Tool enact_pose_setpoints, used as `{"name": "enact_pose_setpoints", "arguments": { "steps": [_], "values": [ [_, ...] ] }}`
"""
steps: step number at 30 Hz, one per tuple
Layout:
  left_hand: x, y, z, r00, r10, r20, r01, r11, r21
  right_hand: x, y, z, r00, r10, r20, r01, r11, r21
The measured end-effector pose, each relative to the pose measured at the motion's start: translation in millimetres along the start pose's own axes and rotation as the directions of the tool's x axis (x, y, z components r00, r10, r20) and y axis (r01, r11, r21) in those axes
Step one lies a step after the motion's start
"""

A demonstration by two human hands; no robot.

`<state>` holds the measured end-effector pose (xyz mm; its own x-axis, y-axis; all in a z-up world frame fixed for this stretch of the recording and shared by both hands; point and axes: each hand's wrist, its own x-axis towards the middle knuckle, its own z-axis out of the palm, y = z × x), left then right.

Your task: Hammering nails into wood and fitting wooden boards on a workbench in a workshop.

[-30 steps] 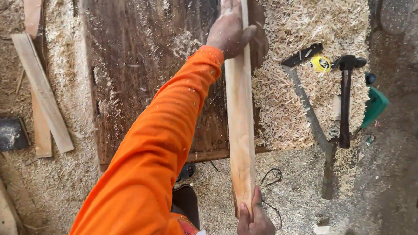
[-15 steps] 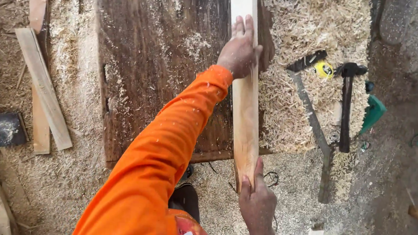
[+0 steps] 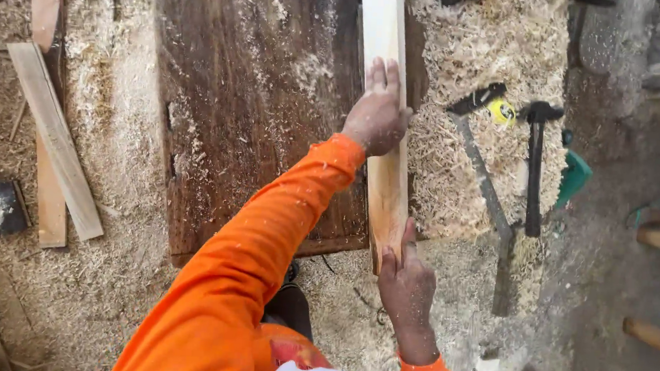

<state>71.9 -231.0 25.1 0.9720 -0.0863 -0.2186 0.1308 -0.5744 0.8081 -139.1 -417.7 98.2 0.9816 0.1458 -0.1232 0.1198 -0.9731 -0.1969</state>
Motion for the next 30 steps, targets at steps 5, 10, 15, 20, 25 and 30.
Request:
{"name": "enact_pose_setpoints", "arguments": {
  "steps": [5, 10, 15, 20, 25, 30],
  "values": [
    [50, -28, 10, 0.998, 0.061, -0.025, -0.057, 0.99, 0.132, 26, -9, 5, 0.999, 0.037, 0.026, -0.036, 0.999, -0.025],
    [56, -16, -32, 0.999, 0.025, -0.029, -0.019, 0.982, 0.188, 55, -21, 4, 0.998, -0.054, -0.026, 0.054, 0.999, -0.006],
    [73, -25, -48, 0.998, -0.003, -0.064, 0.008, 0.996, 0.085, 88, -34, 8, 0.999, -0.027, -0.018, 0.026, 0.999, -0.039],
    [16, -11, -18, 0.999, 0.036, 0.039, -0.04, 0.994, 0.101, 115, -24, 23, 0.99, -0.118, -0.075, 0.114, 0.992, -0.051],
    [1, 2, 2, 0.999, 0.034, 0.011, -0.035, 0.998, 0.06, 138, -46, 12, 0.991, -0.109, -0.08, 0.109, 0.994, 0.005],
    [29, -8, -8, 0.998, 0.03, -0.06, -0.019, 0.984, 0.179, 175, -37, 33, 0.988, -0.116, -0.1, 0.12, 0.992, 0.039]
  ]
}}
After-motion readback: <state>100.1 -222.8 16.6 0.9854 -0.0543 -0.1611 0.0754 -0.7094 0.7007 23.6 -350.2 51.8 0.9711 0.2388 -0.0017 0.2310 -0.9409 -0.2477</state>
